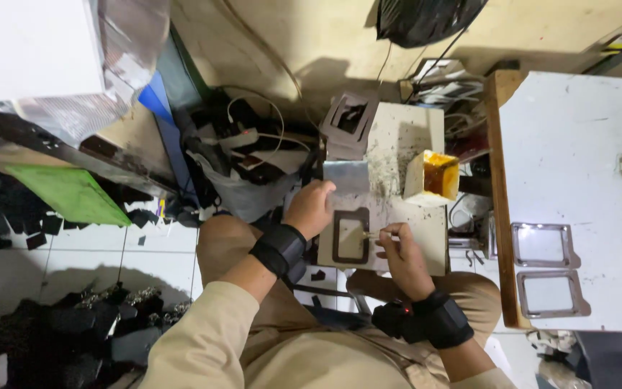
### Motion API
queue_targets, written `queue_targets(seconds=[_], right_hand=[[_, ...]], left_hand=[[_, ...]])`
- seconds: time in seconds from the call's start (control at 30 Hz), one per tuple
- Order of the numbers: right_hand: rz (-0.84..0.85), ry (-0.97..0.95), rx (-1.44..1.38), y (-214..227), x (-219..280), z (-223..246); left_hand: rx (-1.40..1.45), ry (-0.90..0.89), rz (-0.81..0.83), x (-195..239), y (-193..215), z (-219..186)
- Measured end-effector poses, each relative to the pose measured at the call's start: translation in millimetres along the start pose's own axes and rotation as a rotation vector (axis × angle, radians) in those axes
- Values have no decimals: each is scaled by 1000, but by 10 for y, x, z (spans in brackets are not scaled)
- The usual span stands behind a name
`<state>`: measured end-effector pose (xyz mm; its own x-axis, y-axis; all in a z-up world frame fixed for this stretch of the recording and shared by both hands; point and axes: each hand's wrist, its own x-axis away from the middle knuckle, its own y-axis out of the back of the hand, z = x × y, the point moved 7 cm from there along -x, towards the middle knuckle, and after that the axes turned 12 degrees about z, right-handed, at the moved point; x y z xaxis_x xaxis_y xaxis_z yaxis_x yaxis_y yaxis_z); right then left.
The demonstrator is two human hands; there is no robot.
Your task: The person sits at a workbench assembling rectangular frames with clear plastic windows. They pick up a frame, apply adhesive from a yellow container, press a clear plastic sheet into the frame, and set the finished frame aside, repeating this for several frames.
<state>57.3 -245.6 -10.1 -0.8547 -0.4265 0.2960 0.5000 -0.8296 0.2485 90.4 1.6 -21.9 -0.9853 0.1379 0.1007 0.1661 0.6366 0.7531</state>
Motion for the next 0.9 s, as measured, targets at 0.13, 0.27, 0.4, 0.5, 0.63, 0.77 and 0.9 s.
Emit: queue_targets(seconds=[0.13,0.27,0.4,0.5,0.63,0.77,0.9], right_hand=[[-105,81,175,281,9,329],[-237,157,215,596,74,890],[-312,174,198,912,108,1042],[-352,189,197,1029,93,1073],[-377,188,176,1102,48,987],[-418,200,201,1149,24,1055],[-486,184,300,1266,4,1167]], left_hand=[[-134,-56,-103,-115,231,-138],[-344,-42,-157,-353,176,-55],[-395,-23,-106,-570,-29,180],[-416,-38,-100,-652,-81,264],[-413,-51,-105,-601,93,89],[-338,-136,-161,-546,220,-58],[-59,-135,-57,-394,452,-280]])
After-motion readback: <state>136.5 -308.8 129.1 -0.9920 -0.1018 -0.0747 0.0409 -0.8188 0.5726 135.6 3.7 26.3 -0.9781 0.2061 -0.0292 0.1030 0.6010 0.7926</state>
